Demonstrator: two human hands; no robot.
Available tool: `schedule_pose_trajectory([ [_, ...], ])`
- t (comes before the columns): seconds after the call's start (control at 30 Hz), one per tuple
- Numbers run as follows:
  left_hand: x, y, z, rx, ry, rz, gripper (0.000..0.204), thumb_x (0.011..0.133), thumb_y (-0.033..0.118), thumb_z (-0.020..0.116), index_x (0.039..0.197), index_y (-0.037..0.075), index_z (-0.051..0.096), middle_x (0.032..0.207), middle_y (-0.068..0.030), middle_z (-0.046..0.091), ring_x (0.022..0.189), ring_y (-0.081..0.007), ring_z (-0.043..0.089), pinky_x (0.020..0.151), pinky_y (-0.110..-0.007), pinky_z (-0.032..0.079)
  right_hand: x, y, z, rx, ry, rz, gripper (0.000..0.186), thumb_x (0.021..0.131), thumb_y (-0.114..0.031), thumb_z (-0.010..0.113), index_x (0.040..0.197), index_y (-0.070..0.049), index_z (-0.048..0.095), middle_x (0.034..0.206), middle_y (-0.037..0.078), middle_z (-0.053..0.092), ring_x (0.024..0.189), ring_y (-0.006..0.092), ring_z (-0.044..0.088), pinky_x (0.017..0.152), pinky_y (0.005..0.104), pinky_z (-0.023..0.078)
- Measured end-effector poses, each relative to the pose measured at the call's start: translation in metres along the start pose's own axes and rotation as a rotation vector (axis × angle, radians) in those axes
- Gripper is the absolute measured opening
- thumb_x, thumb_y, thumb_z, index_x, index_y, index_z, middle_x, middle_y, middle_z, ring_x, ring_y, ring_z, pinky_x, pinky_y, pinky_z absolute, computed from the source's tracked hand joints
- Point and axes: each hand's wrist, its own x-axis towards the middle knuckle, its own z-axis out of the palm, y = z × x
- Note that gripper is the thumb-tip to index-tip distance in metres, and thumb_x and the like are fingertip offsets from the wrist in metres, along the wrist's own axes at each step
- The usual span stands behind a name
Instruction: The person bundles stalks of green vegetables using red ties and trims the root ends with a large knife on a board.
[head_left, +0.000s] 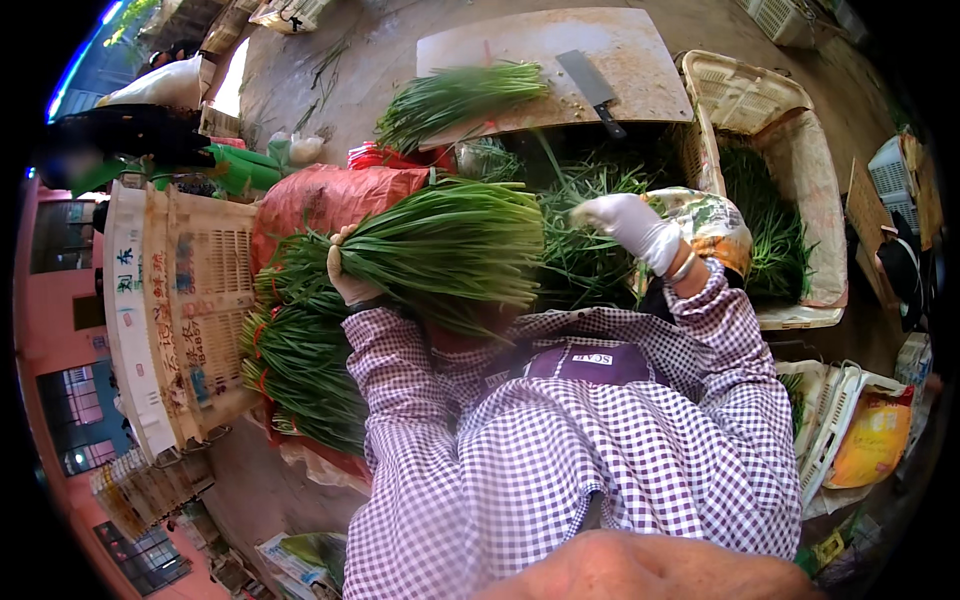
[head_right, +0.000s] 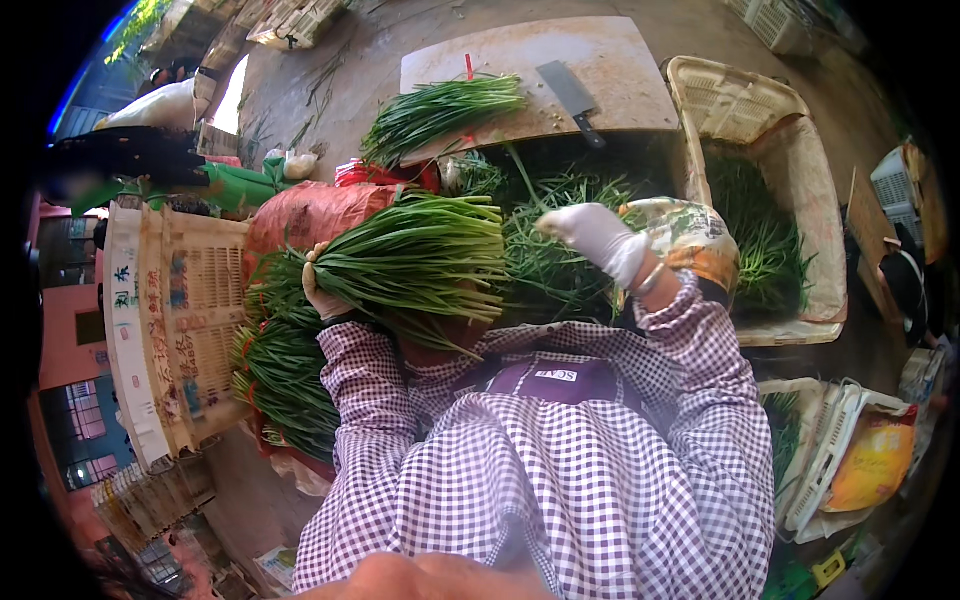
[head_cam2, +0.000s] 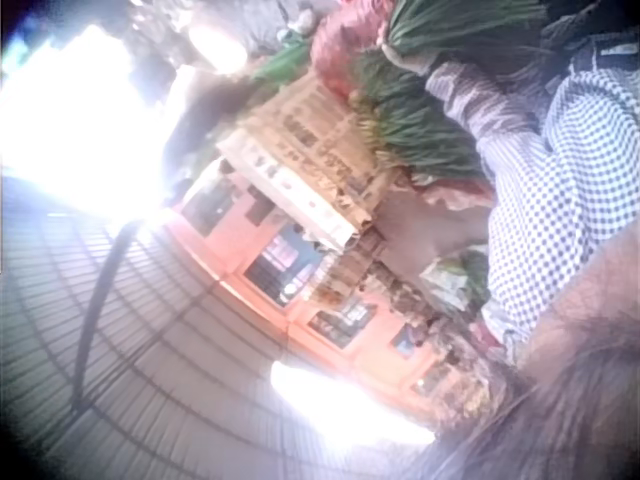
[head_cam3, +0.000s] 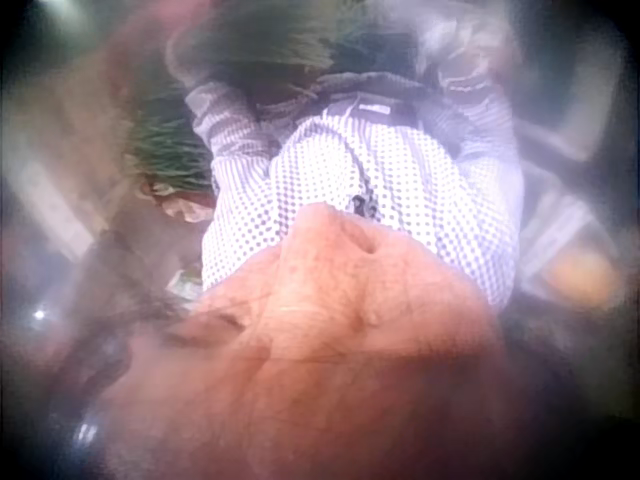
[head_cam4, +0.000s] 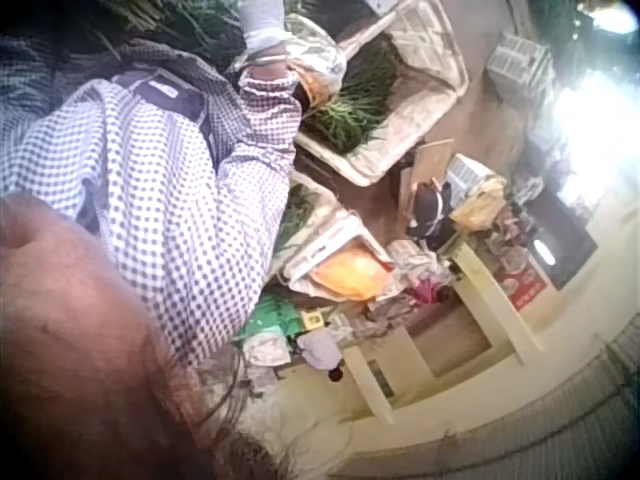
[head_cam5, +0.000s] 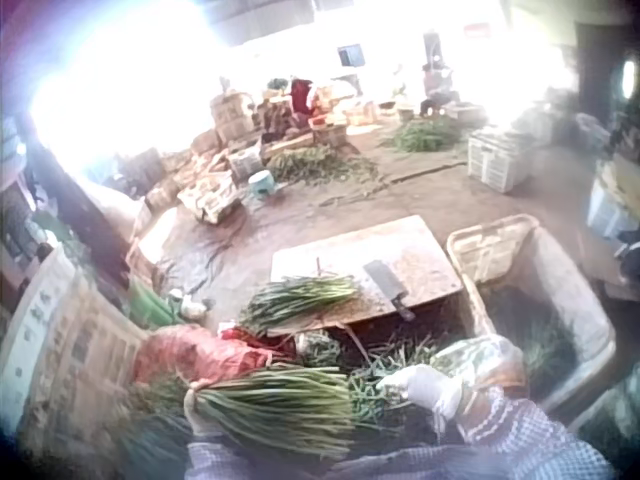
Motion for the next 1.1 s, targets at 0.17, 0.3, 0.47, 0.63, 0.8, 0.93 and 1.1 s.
schedule_pose_trajectory([
  [0.17,-0.001,0.002,-0.022,-0.007,-0.03,-0.007,0.023,0.086,0.026,0.065,0.103,0.01,0.064,0.113,-0.0028,0.061,0.11,-0.021,0.056,0.101,-0.045,0.044,-0.043,-0.022,-0.008,-0.347,0.02,0.243,0.034,0.084,-0.023,0.067,0.118,-0.018,0.065,0.104,0.012,0.069,0.093,0.0287,0.067,0.083,0.0397,0.053],
  [0.3,0.001,-0.001,-0.017,-0.015,-0.009,-0.013,0.022,0.087,0.025,0.064,0.104,0.01,0.063,0.112,-0.003,0.063,0.11,-0.0211,0.057,0.101,-0.045,0.044,-0.02,-0.112,-0.01,0.102,0.391,-0.189,0.024,0.083,-0.028,0.068,0.102,-0.014,0.069,0.087,0.005,0.069,0.078,0.0223,0.067,0.067,0.034,0.053],
  [0.47,-0.002,-0.004,0.005,-0.067,-0.031,-0.057,0.022,0.085,0.023,0.066,0.102,0.01,0.063,0.109,-0.0036,0.064,0.11,-0.0209,0.058,0.101,-0.045,0.045,0.019,-0.127,0.043,-0.261,0.481,-0.212,0.018,0.079,-0.023,0.067,0.091,-0.01,0.064,0.079,0.004,0.061,0.073,0.0209,0.064,0.062,0.0338,0.051],
  [0.63,-0.001,-0.002,0.0,-0.082,-0.045,-0.034,0.023,0.083,0.023,0.068,0.101,0.009,0.063,0.109,-0.0044,0.064,0.11,-0.0208,0.058,0.102,-0.045,0.044,0.022,-0.133,0.04,-0.08,0.472,-0.249,0.007,0.079,-0.016,0.063,0.08,-0.012,0.057,0.073,0.005,0.056,0.07,0.0216,0.063,0.058,0.0355,0.05],
  [0.8,0.0,-0.001,-0.019,-0.083,-0.018,-0.01,0.023,0.082,0.022,0.068,0.101,0.01,0.062,0.109,-0.0034,0.063,0.108,-0.0202,0.057,0.102,-0.045,0.044,-0.013,-0.066,0.01,-0.113,0.108,-0.04,0.01,0.084,-0.017,0.056,0.083,-0.014,0.065,0.078,0.01,0.065,0.071,0.0262,0.066,0.06,0.0377,0.053],
  [0.93,0.003,-0.006,-0.021,-0.115,-0.018,-0.035,0.022,0.082,0.023,0.066,0.1,0.011,0.062,0.11,-0.0029,0.062,0.109,-0.0201,0.057,0.102,-0.045,0.043,-0.025,0.017,0.003,-0.691,0.061,0.438,0.017,0.085,-0.023,0.06,0.082,-0.012,0.072,0.084,0.013,0.069,0.08,0.0284,0.067,0.069,0.0405,0.052],
  [1.1,0.002,-0.006,-0.017,-0.084,-0.001,-0.047,0.02,0.083,0.02,0.063,0.1,0.01,0.061,0.105,-0.0041,0.061,0.111,-0.0215,0.054,0.103,-0.043,0.04,-0.01,-0.079,0.018,0.612,0.322,0.156,0.023,0.088,-0.026,0.067,0.093,-0.004,0.07,0.089,0.012,0.069,0.08,0.0207,0.066,0.072,0.03,0.05],
])
